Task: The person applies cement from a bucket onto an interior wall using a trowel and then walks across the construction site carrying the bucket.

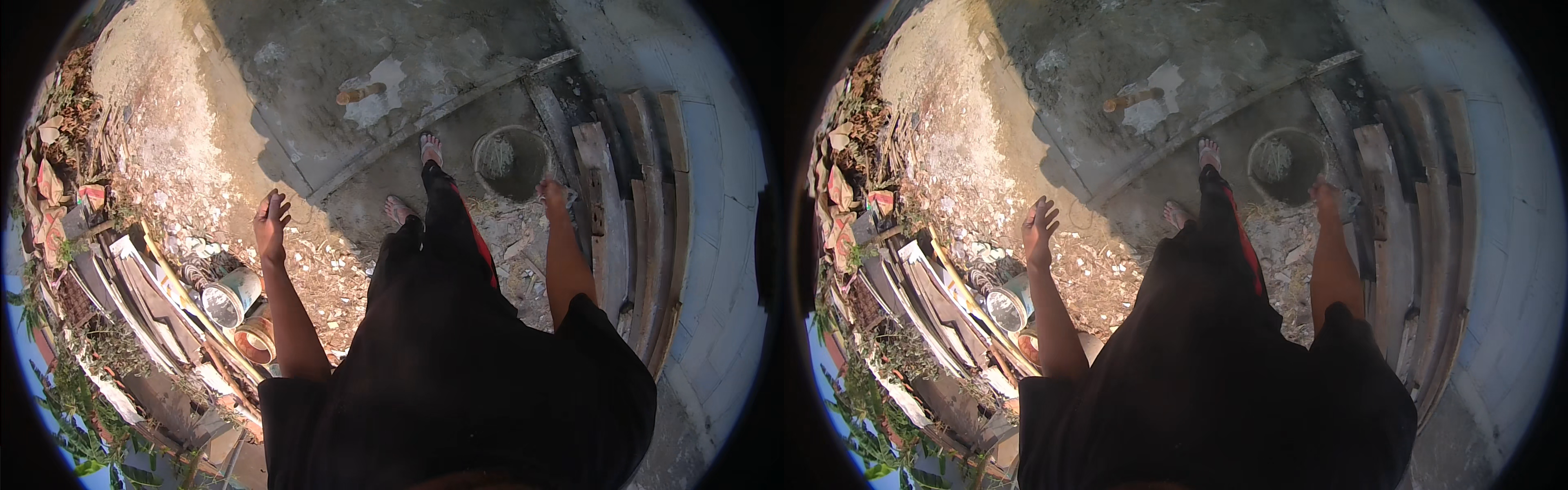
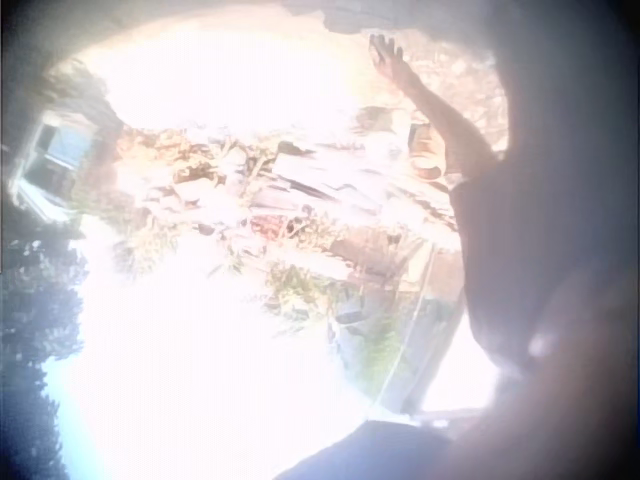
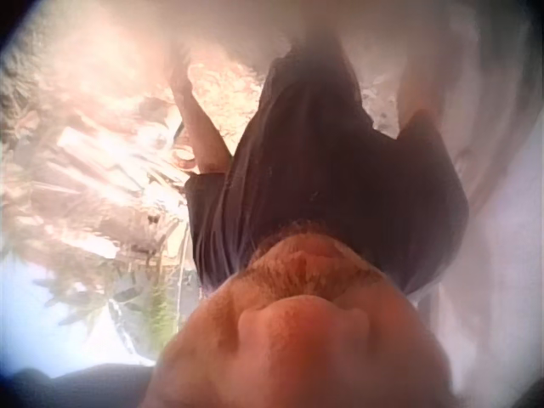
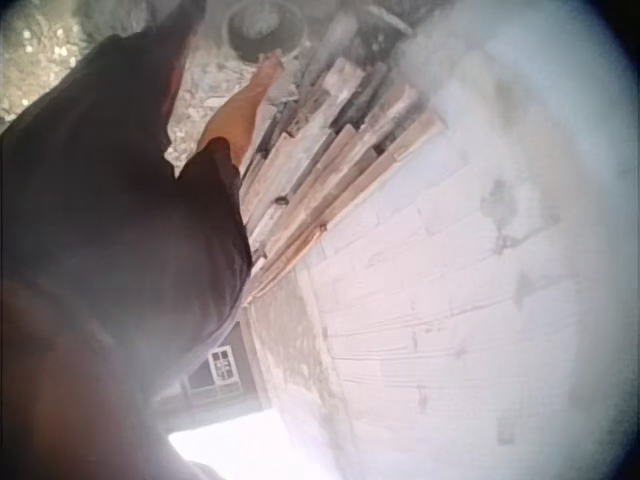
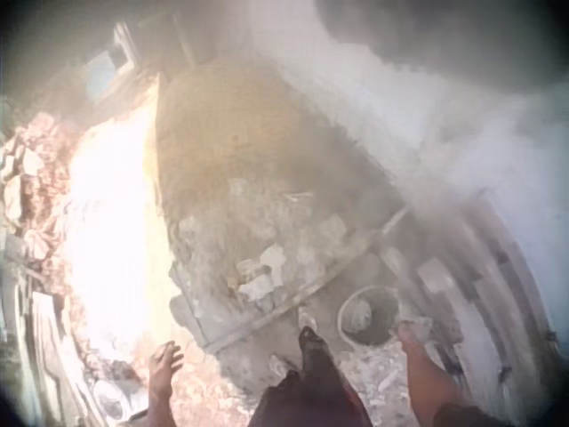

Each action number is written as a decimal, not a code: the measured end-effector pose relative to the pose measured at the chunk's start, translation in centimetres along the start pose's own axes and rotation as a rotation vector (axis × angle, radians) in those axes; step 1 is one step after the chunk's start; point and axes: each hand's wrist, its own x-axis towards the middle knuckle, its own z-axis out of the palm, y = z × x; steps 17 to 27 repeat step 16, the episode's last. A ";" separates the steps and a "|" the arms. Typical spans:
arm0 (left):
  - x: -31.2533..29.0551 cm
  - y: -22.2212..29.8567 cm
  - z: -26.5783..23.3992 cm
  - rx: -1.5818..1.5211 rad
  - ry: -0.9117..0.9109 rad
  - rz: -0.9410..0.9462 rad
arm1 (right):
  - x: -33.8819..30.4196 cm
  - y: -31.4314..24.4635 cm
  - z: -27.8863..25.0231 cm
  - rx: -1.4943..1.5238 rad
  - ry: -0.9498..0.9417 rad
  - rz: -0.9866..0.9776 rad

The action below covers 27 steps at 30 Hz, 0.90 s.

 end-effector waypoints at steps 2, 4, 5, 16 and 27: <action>0.2 0.1 1.8 -0.016 0.033 -0.117 | 2.0 -2.4 4.1 -0.187 -0.100 0.081; -0.3 -0.4 4.3 -0.026 0.026 -0.246 | 2.9 -3.1 7.5 -0.239 -0.206 0.074; -0.1 -0.3 5.9 0.001 0.031 -0.264 | 3.5 -3.8 8.8 -0.255 -0.255 0.059; 14.5 4.9 16.3 0.678 0.162 0.179 | 10.1 0.6 13.5 -0.615 -0.492 0.349; 14.5 4.9 16.3 0.678 0.162 0.179 | 10.1 0.6 13.5 -0.615 -0.492 0.349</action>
